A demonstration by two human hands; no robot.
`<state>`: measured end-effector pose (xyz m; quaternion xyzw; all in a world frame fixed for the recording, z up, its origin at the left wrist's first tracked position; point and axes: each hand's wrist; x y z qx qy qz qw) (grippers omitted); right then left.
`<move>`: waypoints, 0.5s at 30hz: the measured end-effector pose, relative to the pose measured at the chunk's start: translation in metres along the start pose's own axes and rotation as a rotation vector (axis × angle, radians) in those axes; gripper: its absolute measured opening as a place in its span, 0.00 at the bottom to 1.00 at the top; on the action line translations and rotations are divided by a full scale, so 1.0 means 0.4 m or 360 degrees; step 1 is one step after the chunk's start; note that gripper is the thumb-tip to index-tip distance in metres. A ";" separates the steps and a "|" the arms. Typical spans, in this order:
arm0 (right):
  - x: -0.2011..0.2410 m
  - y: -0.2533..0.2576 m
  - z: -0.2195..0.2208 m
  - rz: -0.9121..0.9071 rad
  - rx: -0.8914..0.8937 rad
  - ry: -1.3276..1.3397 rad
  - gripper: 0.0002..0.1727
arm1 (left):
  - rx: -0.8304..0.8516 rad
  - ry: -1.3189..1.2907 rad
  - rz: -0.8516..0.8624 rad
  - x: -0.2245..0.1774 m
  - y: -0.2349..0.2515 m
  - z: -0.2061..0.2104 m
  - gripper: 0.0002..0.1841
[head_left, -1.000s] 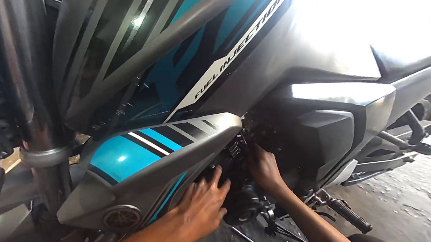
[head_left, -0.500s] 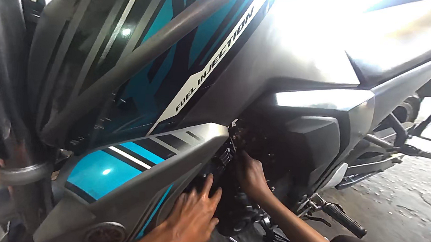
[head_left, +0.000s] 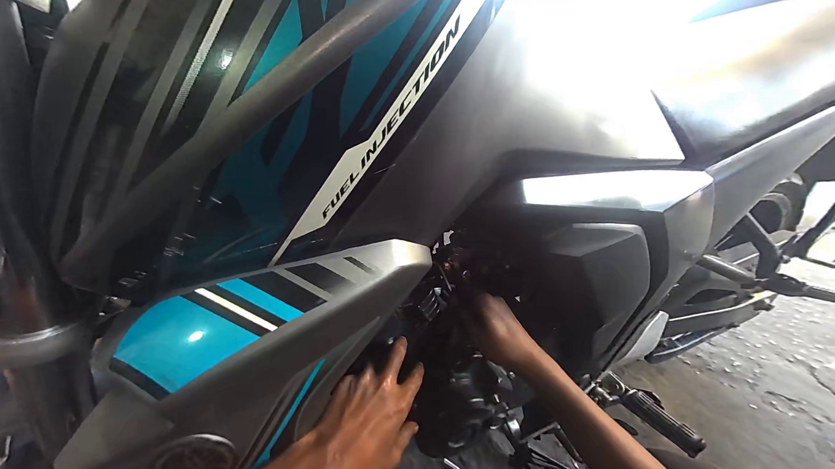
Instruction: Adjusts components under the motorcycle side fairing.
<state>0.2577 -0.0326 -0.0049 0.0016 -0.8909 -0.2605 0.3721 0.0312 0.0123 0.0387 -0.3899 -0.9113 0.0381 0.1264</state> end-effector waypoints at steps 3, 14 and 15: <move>-0.010 0.004 0.001 -0.0080 0.0032 -0.0352 0.10 | -0.0007 0.0018 0.0006 0.001 0.001 0.001 0.36; 0.171 0.033 -0.059 0.0205 -0.0131 -0.0137 0.18 | -0.0048 -0.0019 0.0044 0.004 0.003 0.009 0.36; 0.171 0.036 -0.051 0.0243 -0.0216 0.0107 0.19 | -0.0056 -0.0017 0.0045 0.004 0.002 0.011 0.36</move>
Point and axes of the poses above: each hand's wrist, its own y-axis towards the middle knuckle, its own z-axis out of the palm, x = y × z, and after that the axes turned 15 degrees about -z, right-handed
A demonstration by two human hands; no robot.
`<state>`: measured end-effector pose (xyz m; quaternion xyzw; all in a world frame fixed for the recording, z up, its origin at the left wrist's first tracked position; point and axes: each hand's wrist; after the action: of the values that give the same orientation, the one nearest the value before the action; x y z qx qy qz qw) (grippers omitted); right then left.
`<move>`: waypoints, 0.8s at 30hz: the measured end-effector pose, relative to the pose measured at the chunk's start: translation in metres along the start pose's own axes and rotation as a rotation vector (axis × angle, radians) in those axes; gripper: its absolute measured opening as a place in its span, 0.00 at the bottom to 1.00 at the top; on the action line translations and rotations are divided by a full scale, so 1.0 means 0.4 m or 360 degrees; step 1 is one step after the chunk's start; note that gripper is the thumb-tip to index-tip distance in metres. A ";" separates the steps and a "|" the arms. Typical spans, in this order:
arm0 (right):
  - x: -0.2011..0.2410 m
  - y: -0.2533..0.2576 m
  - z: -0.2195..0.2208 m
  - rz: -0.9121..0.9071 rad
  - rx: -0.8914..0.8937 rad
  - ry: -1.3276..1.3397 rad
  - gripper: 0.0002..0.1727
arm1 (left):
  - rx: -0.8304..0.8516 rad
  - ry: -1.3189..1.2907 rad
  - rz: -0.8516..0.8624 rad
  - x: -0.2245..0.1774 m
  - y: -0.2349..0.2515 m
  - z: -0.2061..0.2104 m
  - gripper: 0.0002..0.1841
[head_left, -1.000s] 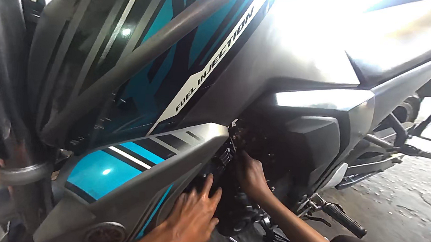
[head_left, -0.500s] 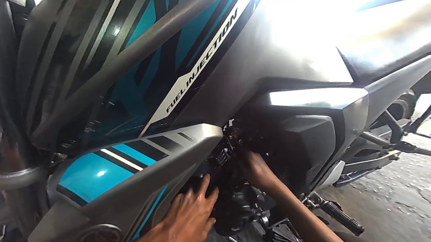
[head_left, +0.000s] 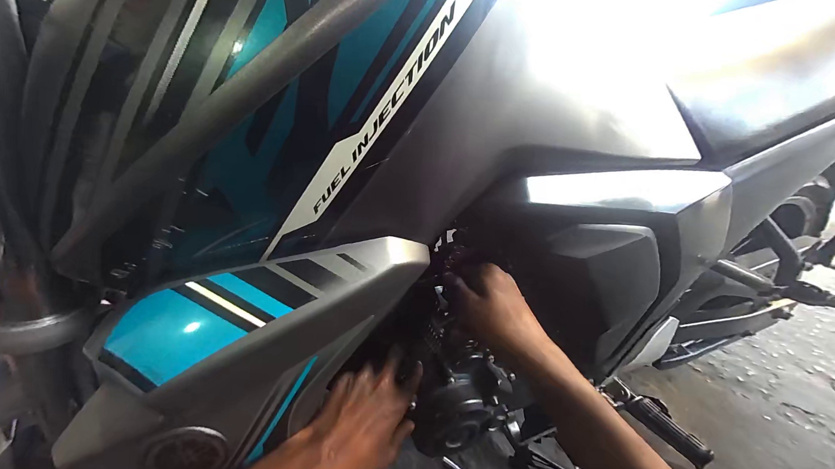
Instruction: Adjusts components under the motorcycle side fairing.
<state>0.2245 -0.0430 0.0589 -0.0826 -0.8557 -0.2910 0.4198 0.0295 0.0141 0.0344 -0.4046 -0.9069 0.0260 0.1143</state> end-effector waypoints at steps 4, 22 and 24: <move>-0.039 -0.002 0.020 0.0022 -0.0037 0.0644 0.24 | -0.0044 -0.0010 -0.0030 -0.002 -0.002 0.002 0.35; -0.013 -0.136 -0.139 -0.0401 -0.0514 0.0033 0.21 | -0.0028 -0.0152 -0.0030 0.001 -0.021 -0.003 0.34; 0.097 -0.183 -0.170 -0.0960 -0.0945 -0.0251 0.23 | -0.0159 -0.0242 0.0016 0.006 -0.029 0.008 0.31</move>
<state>0.2171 -0.1455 0.0898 0.0320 -0.7501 -0.6272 0.2072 0.0188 0.0083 0.0335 -0.4112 -0.9111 0.0121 0.0245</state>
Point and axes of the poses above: each hand's wrist, its own y-axis towards the middle knuckle, its own z-axis out of the palm, x = y × z, and after that the axes turned 15 degrees about -z, right-handed
